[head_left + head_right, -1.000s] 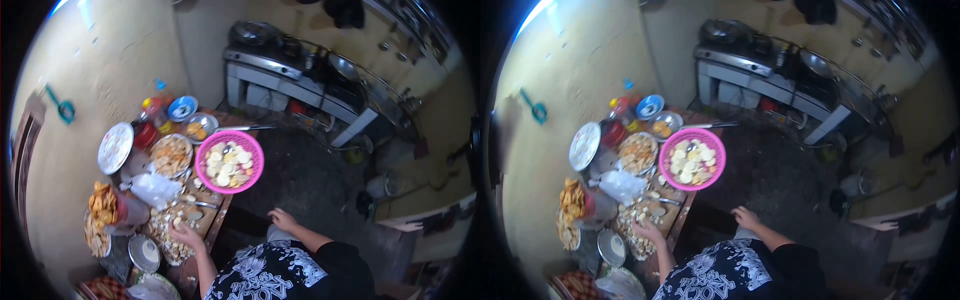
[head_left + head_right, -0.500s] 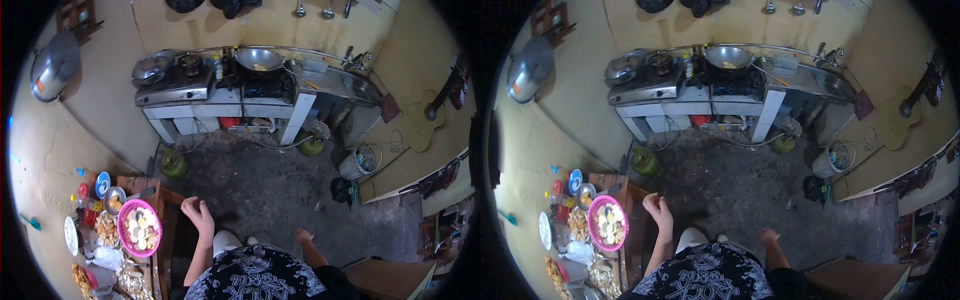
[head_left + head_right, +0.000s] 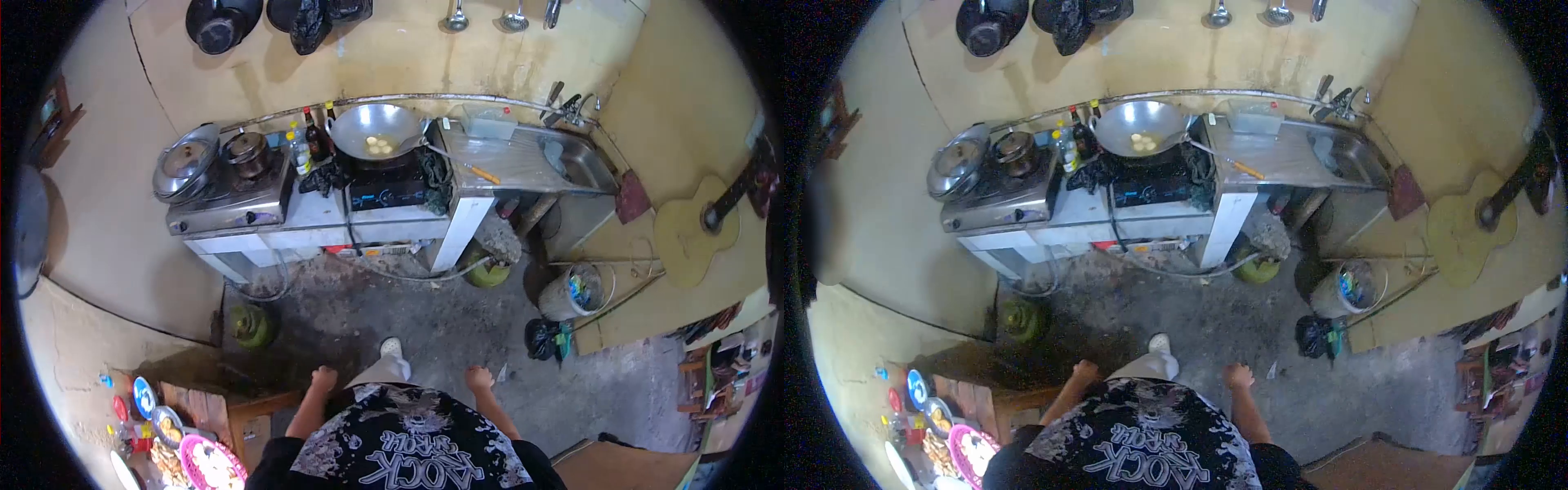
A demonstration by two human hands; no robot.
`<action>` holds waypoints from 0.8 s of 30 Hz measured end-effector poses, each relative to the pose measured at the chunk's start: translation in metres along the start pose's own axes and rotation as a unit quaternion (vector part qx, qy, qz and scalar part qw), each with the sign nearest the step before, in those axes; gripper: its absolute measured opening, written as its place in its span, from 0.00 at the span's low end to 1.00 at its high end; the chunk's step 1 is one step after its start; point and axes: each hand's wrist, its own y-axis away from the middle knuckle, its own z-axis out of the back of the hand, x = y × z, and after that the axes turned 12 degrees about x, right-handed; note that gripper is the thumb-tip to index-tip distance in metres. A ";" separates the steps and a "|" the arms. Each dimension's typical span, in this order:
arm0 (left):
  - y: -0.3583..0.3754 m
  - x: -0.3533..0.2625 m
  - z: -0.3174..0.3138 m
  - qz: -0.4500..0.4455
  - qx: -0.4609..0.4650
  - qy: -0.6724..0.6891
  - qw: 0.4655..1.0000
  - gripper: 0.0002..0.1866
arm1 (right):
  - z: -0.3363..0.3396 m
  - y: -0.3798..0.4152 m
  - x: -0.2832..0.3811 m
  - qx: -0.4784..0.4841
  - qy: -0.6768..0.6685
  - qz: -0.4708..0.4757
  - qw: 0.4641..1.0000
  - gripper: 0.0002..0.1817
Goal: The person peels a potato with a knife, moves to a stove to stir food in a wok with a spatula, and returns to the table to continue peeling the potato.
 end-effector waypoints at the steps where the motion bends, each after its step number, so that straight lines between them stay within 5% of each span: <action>1: 0.015 -0.013 0.047 0.032 0.136 -0.042 0.989 0.18 | 0.012 -0.015 0.006 -0.038 -0.012 -0.006 0.999 0.15; 3: -0.018 0.013 0.058 0.033 0.167 -0.052 0.984 0.20 | 0.042 -0.042 0.027 -0.084 -0.043 0.010 0.995 0.15; 6: -0.062 0.042 0.084 0.073 -0.010 0.123 0.990 0.19 | 0.067 -0.076 0.049 -0.158 -0.060 0.057 0.984 0.15; 8: -0.039 0.018 0.161 0.090 -0.136 0.342 0.925 0.17 | 0.100 -0.095 0.080 -0.157 -0.095 0.080 0.980 0.18; 11: -0.057 -0.007 0.205 0.083 -0.219 0.380 0.895 0.17 | 0.156 -0.129 0.125 -0.245 -0.096 0.175 0.949 0.20; 17: -0.092 -0.069 0.235 0.173 -0.084 0.443 0.876 0.14 | 0.296 -0.215 0.220 -0.388 -0.068 0.294 0.871 0.24; 20: -0.173 -0.060 0.140 0.110 -0.130 0.278 0.945 0.14 | 0.356 -0.244 0.258 -0.422 -0.042 0.302 0.854 0.25; 24: -0.171 -0.089 0.135 0.027 -0.129 0.078 0.988 0.14 | 0.410 -0.275 0.290 -0.401 0.009 0.338 0.851 0.27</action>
